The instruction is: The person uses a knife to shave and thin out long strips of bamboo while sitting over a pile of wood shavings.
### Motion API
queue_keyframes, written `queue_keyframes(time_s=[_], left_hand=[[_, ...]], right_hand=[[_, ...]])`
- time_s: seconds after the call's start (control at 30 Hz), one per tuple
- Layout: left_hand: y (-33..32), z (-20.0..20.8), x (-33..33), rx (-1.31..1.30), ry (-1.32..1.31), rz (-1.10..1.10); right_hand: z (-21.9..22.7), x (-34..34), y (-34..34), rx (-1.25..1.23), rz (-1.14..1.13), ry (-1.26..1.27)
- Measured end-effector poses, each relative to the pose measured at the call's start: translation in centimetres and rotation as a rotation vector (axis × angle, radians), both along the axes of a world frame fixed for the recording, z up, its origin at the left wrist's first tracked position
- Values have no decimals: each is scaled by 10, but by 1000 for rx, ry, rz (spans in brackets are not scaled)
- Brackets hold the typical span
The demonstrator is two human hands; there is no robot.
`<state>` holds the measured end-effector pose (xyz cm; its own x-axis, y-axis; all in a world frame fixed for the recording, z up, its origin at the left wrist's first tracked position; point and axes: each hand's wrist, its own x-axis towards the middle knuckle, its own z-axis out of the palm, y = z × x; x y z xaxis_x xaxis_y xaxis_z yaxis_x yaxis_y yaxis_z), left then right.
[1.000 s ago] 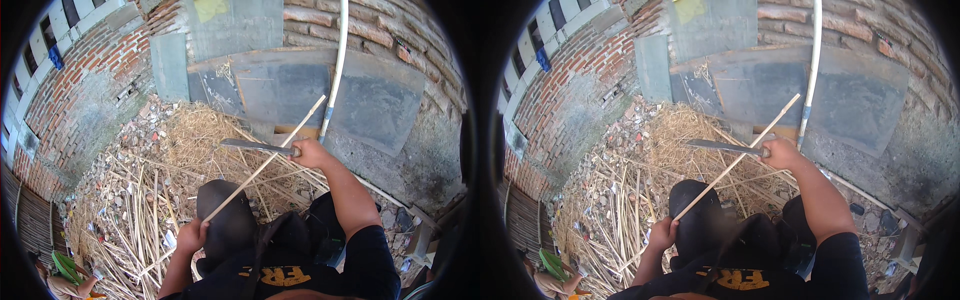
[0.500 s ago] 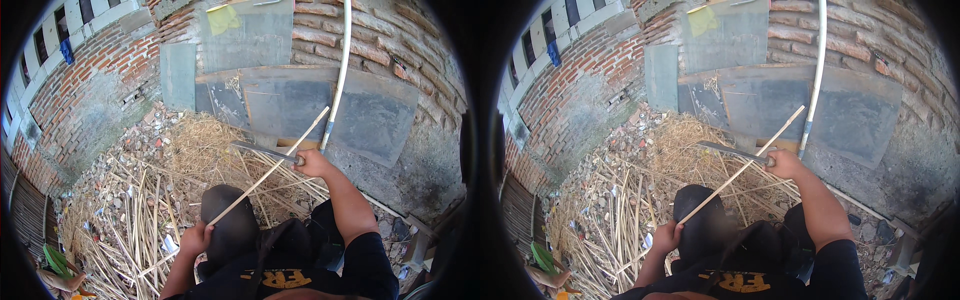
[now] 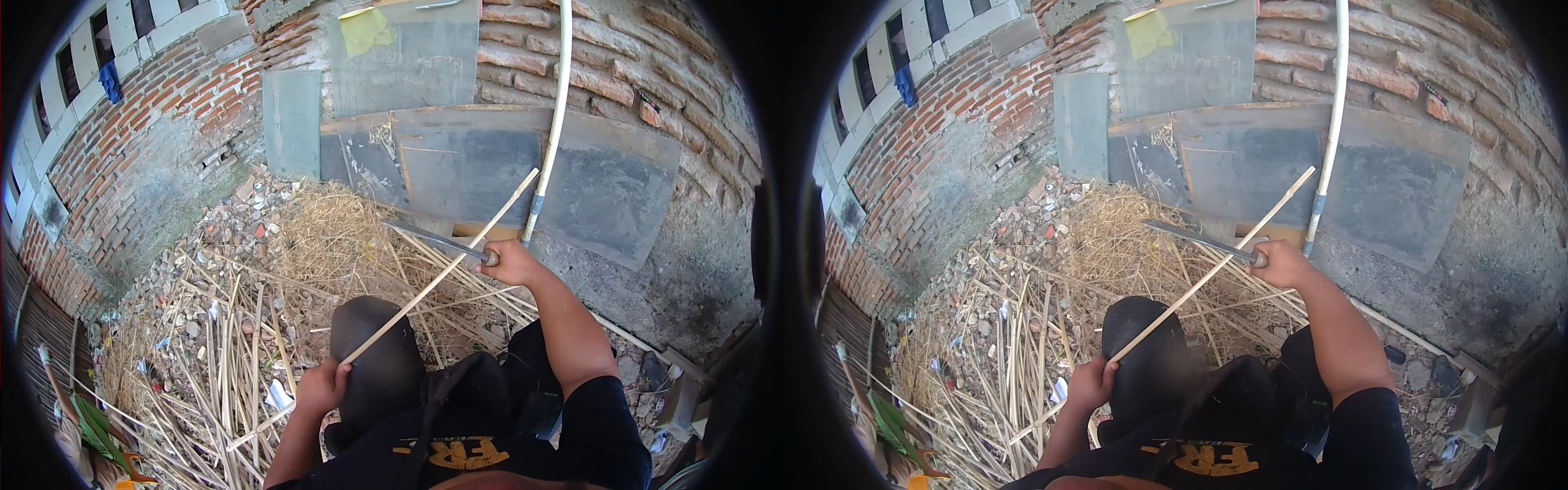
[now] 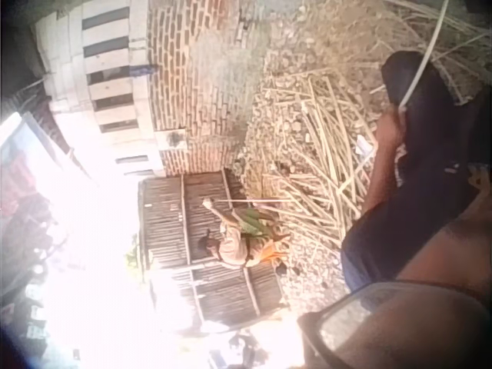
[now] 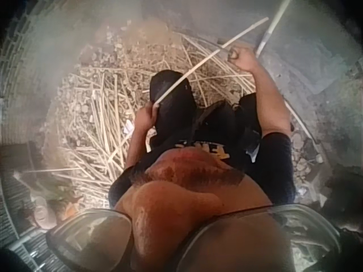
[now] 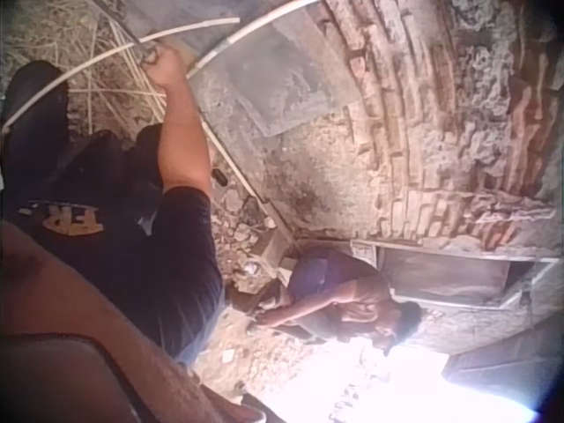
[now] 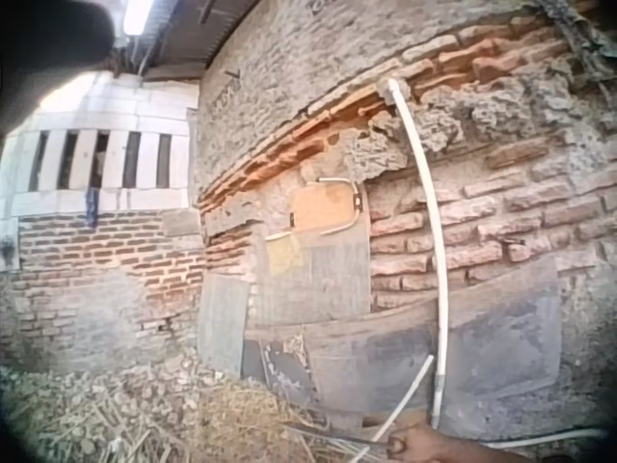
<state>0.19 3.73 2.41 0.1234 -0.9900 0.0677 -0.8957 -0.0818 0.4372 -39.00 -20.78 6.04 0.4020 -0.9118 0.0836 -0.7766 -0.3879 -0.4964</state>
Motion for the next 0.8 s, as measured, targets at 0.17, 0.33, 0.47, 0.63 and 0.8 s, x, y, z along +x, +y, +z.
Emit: queue_keyframes(time_s=[0.17,0.33,0.47,0.63,0.8], left_hand=[[-11,-10,3,-19,-53,-2],[-21,-10,-1,-25,-51,-20],[-28,-22,-6,-48,-44,-51],[-26,-54,4,-97,-41,-70],[-28,-20,-4,-83,-66,-47]], right_hand=[[-23,1,-6,19,15,-1],[-28,-10,-16,-5,46,-18],[-39,-20,-23,19,80,-83],[-50,-15,-35,-1,111,-12],[-51,-20,-33,107,120,-94]])
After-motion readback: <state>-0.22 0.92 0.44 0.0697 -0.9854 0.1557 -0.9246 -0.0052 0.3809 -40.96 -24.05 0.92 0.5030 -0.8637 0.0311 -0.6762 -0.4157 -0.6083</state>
